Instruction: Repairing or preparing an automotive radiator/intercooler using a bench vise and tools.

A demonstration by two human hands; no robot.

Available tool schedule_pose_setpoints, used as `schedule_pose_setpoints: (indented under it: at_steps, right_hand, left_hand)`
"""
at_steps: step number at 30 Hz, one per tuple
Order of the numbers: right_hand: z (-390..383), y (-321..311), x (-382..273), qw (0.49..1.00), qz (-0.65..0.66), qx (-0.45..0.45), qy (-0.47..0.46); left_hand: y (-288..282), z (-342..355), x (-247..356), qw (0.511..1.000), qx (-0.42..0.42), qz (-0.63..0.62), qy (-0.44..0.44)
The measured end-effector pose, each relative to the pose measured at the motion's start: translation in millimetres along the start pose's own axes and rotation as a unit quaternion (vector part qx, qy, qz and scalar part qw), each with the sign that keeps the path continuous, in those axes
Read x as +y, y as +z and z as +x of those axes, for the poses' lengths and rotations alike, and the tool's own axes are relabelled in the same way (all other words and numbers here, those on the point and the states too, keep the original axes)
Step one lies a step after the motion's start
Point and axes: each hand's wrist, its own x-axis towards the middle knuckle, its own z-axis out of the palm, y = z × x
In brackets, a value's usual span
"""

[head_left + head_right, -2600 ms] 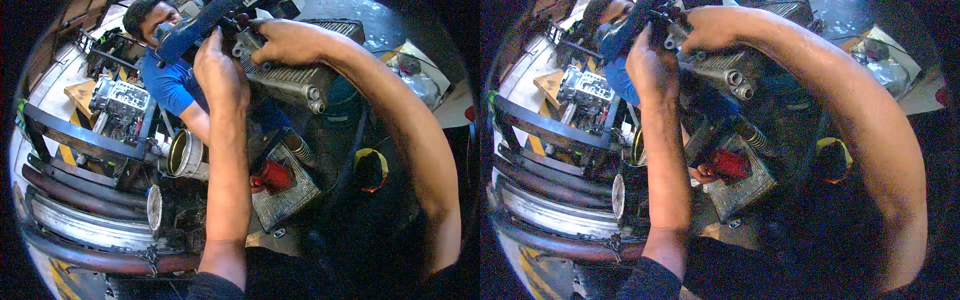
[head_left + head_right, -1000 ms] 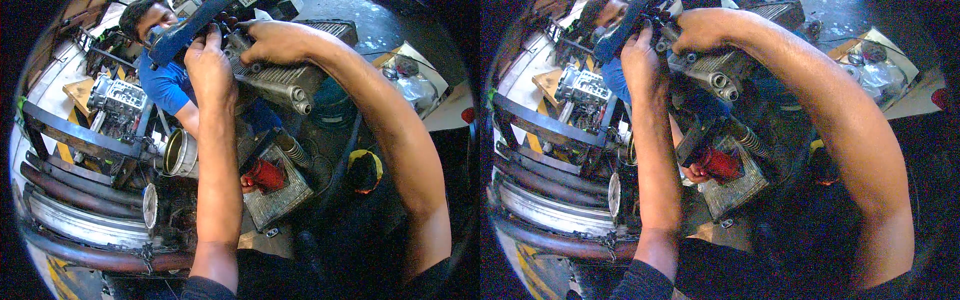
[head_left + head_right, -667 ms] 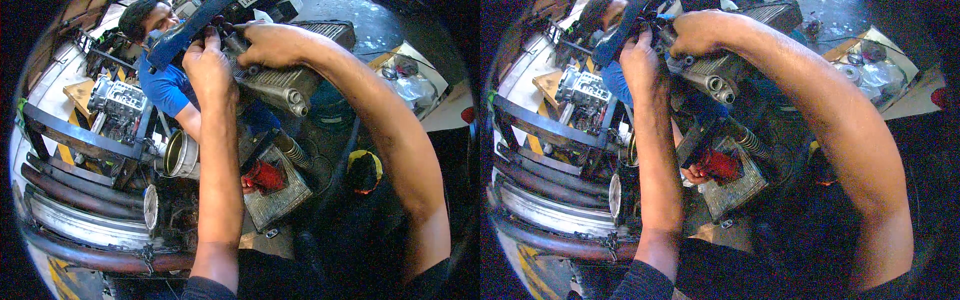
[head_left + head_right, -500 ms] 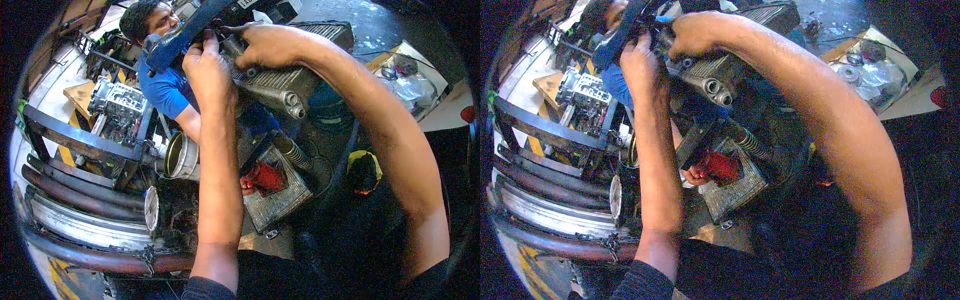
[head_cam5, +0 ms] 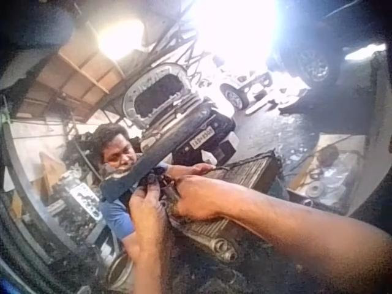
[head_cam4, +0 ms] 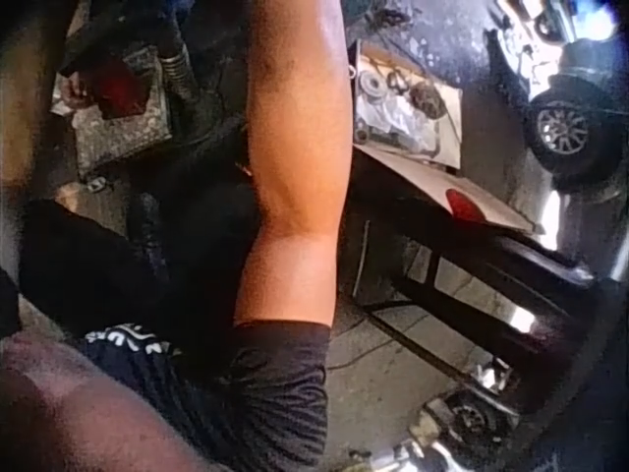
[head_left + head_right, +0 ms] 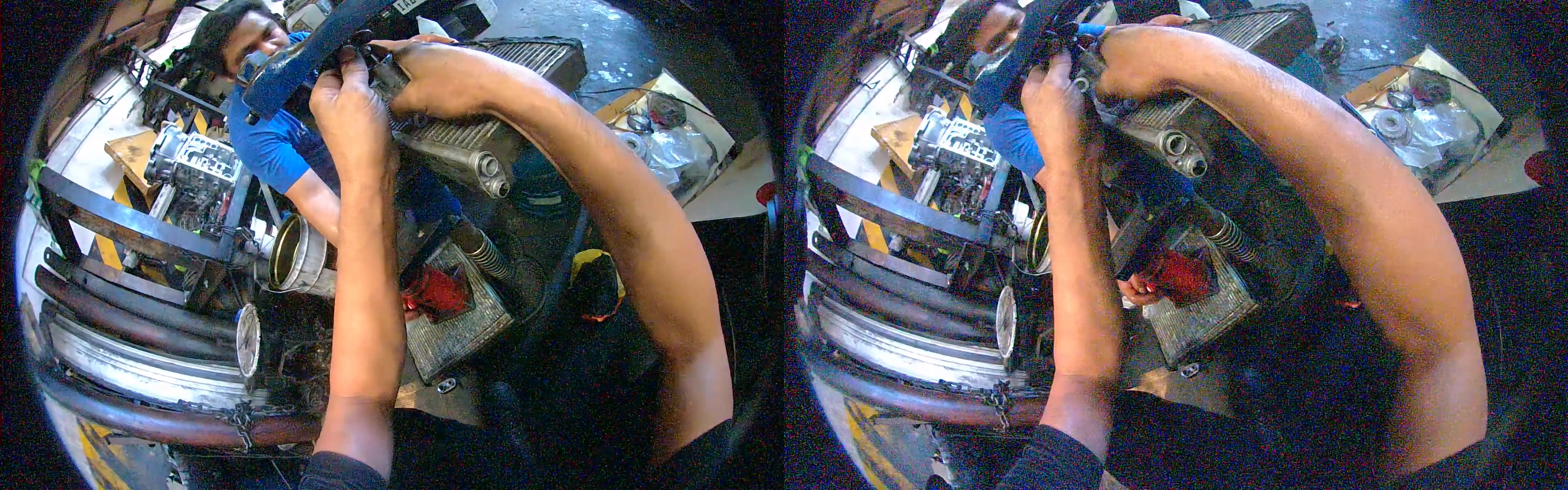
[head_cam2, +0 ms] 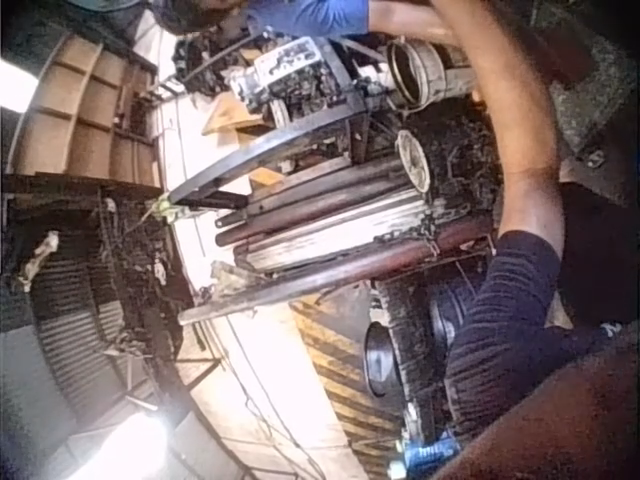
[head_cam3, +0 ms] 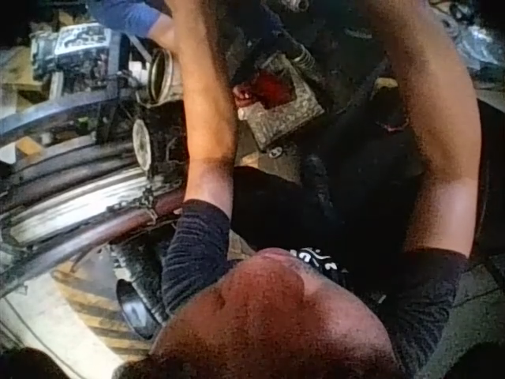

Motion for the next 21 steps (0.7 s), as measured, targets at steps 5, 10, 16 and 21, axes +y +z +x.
schedule_pose_setpoints:
  at_steps: [5,10,16,21]
  right_hand:
    - [-1.2,-2.1,0.3,1.0,-0.001,-0.015,-0.002]
    - [-0.2,1.9,8.3,0.997,0.072,-0.01,-0.009]
    - [-5.6,-5.2,-0.5,0.999,0.045,-0.016,-0.004]
    - [-15.2,-16.8,-8.2,0.997,0.07,-0.031,-0.015]
  left_hand:
    - [1.4,3.4,-7.6,0.993,-0.008,-0.115,0.002]
    - [2.0,2.6,-6.7,0.996,-0.011,-0.084,0.012]
    - [0.9,2.9,-4.8,0.993,-0.019,-0.12,-0.004]
    - [-3.4,1.0,-4.4,0.985,-0.02,-0.167,-0.037]
